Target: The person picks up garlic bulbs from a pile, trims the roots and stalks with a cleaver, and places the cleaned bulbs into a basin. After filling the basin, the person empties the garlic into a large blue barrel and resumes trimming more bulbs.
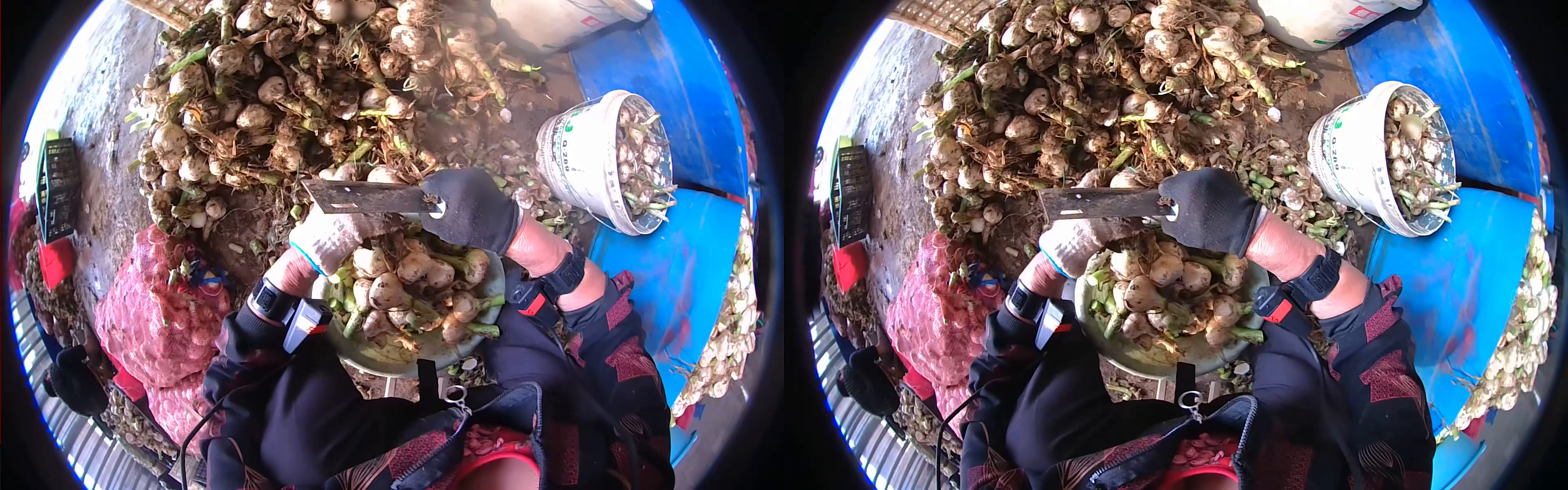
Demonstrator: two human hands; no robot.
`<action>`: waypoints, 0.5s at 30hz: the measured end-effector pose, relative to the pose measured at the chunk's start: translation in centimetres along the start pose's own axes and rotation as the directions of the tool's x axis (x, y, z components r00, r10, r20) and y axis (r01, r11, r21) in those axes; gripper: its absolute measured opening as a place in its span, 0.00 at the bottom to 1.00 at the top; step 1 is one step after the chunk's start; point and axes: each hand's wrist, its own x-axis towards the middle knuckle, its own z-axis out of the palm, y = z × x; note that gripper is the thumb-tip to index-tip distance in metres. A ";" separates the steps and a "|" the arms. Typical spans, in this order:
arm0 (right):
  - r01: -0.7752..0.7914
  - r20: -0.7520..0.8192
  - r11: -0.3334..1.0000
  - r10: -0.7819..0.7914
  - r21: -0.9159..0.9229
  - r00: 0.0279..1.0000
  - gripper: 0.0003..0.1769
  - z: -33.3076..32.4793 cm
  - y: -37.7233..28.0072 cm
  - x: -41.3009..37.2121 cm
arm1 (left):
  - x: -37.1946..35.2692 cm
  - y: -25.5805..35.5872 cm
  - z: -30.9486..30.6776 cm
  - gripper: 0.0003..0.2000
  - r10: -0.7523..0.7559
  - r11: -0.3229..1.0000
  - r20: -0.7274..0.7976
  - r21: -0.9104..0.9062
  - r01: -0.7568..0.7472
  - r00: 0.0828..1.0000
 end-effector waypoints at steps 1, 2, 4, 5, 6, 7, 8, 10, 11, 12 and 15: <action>0.002 -0.006 1.000 -0.002 0.005 1.000 0.11 -0.2 -0.2 0.0 | -0.1 1.0 -0.5 0.14 -0.130 0.990 0.179 -0.037 0.138 0.975; 0.001 -0.013 1.000 -0.001 0.022 1.000 0.11 -0.4 -0.3 -0.1 | -0.1 0.8 0.3 0.14 -0.127 0.990 0.180 -0.038 0.136 0.975; 0.005 -0.011 0.999 -0.005 0.033 1.000 0.11 -0.4 -0.3 -0.4 | -0.5 -0.1 2.8 0.13 -0.319 0.737 -0.079 -0.647 0.195 0.945; 0.011 -0.008 0.999 -0.011 0.043 1.000 0.11 -0.4 -0.3 -0.5 | -0.6 -0.5 3.2 0.13 -0.319 0.736 -0.078 -0.648 0.195 0.945; 0.012 -0.007 0.999 -0.011 0.043 1.000 0.11 -0.5 -0.4 -0.6 | -0.7 -0.9 3.4 0.12 -0.170 0.885 -0.233 -0.463 0.045 0.957; -0.005 -0.015 1.000 0.005 0.027 1.000 0.11 -0.6 -0.4 -0.7 | -0.7 -1.2 3.6 0.12 0.012 0.967 -0.348 -0.235 -0.099 0.937; -0.023 -0.025 1.000 0.024 0.011 0.999 0.11 -0.8 -0.5 -0.7 | -0.3 0.3 2.2 0.14 -0.324 0.546 -0.185 -0.838 0.024 0.928; -0.008 -0.040 1.000 0.009 0.020 0.999 0.11 -1.0 -0.8 -0.6 | -0.4 0.5 3.2 0.16 -0.361 0.485 -0.156 -0.874 0.042 0.919; 0.010 -0.050 1.000 -0.009 0.028 0.999 0.11 -1.0 -0.9 -0.6 | -0.4 0.6 3.5 0.17 -0.400 0.419 -0.125 -0.906 0.059 0.908; 0.008 -0.050 1.000 -0.007 0.027 0.999 0.11 -1.0 -0.9 -0.6 | -0.9 -0.5 3.2 0.27 -0.011 0.956 -0.280 -0.284 -0.072 0.960; 0.016 -0.063 1.000 -0.014 0.025 0.998 0.11 -1.0 -1.0 -0.5 | -1.3 -0.8 4.2 0.27 0.013 0.965 -0.308 -0.244 -0.092 0.951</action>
